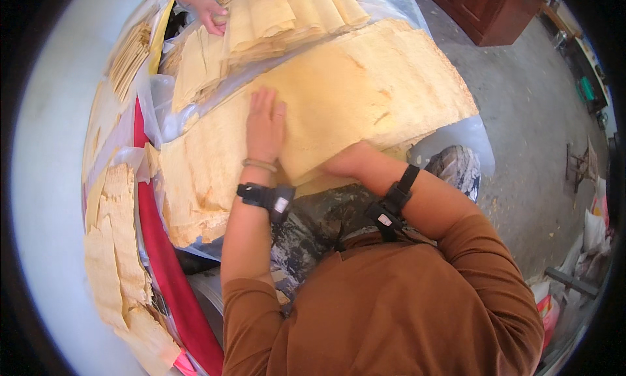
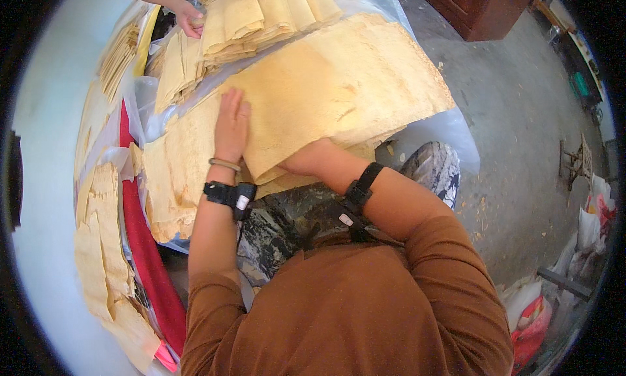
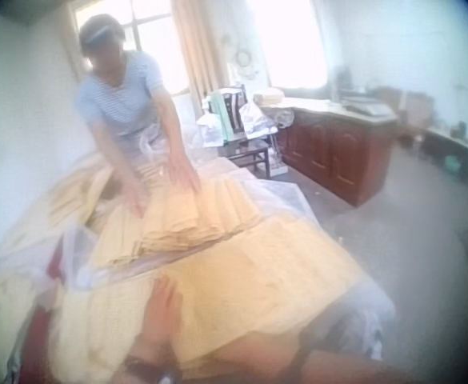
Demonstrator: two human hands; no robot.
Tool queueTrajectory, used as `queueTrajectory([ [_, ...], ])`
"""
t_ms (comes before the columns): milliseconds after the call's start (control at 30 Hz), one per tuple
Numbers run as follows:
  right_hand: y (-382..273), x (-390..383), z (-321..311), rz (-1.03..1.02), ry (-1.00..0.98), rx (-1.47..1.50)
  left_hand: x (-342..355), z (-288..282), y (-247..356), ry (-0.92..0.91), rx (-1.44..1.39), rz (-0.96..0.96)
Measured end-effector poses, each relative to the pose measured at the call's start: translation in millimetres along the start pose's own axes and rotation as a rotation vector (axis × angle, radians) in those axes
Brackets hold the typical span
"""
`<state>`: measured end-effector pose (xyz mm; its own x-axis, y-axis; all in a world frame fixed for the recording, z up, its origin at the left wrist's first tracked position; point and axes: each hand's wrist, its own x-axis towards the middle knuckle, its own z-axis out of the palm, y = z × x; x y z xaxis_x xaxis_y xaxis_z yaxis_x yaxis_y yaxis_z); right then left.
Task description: The person repeatedly picks up thin, flexible sheets from a pile, folds them in half, and places them into a growing stack. The person occasionally tears off small pieces from the edges of the sheets. The task is performed by hand without tools.
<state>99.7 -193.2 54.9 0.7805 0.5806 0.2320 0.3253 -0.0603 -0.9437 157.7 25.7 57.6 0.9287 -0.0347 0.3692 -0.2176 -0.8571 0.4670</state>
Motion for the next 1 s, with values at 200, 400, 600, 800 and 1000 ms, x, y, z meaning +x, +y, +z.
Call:
queueTrajectory([
  [200,4.4,11.8,1.8,0.39,-0.322,-0.456,-13.5,20.6,6.4,-0.111,0.252,0.113],
  [400,-5.0,-6.2,-50.7,0.611,0.819,-0.066,-14.9,14.6,23.3,-0.167,0.423,0.077],
  [600,-48.0,-19.6,-79.8,-0.282,0.82,-0.586,-16.4,13.9,27.3,-0.172,0.45,0.073],
  [800,-3.2,-5.1,-39.1,-0.089,0.266,-1.017,-26.2,-8.0,33.1,0.175,-0.018,-0.215],
  [1000,-2.4,-5.9,-38.9,-0.111,0.327,-0.949,-59.9,-25.0,29.9,-0.172,-1.164,-0.729],
])
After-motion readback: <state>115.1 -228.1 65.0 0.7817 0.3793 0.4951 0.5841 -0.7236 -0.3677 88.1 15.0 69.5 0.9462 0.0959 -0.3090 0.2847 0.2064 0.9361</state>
